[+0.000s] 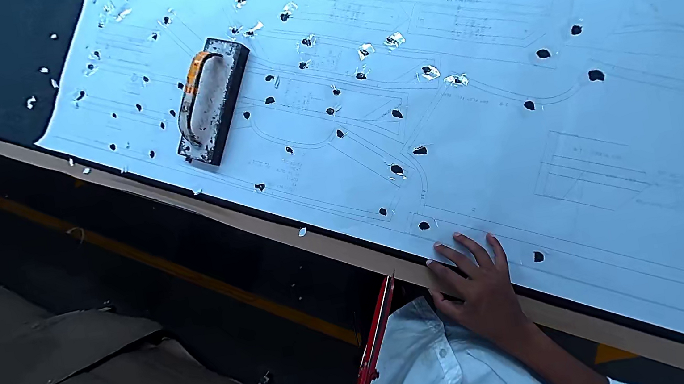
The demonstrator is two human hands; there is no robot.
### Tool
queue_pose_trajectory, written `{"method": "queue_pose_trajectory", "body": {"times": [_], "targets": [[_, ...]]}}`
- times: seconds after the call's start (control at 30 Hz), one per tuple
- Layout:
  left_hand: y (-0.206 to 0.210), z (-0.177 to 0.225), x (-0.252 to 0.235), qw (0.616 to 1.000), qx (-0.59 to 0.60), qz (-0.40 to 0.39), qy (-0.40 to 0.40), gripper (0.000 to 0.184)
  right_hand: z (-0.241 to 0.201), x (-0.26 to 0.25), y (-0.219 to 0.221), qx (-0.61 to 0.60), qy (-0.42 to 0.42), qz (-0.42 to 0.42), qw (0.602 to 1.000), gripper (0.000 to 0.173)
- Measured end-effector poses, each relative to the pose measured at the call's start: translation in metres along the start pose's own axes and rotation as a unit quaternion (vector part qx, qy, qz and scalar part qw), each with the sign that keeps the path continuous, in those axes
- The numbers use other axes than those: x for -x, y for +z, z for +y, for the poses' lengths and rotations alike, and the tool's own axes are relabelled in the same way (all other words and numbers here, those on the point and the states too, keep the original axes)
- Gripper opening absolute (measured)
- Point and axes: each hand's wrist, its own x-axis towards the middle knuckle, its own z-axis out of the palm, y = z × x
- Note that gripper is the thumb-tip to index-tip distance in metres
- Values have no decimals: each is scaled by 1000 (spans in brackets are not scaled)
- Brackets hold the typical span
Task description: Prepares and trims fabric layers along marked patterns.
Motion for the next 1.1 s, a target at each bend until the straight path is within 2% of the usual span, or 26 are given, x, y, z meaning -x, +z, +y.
{"method": "queue_pose_trajectory", "body": {"times": [0.2, 0.37, 0.63, 0.97, 1.1], "targets": [[-16, 19, -42, 1000, -3, 6, 0, 44, -2, 1, 0, -10, 10, 2, 1000, 37], [-19, 19, -56, 1000, -8, 2, -2, 42, -1, 0, -4, -21, 11, 0, 1000, 40], [-12, 12, -61, 999, 2, 33, -3, 31, -1, 0, -5, -31, 2, 8, 999, 39], [-31, 21, -60, 997, -61, 17, -42, 34, 0, 2, -4, -40, 3, 10, 999, 39], [-32, 22, -61, 997, -67, 26, -43, 29, 0, 2, -2, -45, -1, 16, 999, 39]]}}
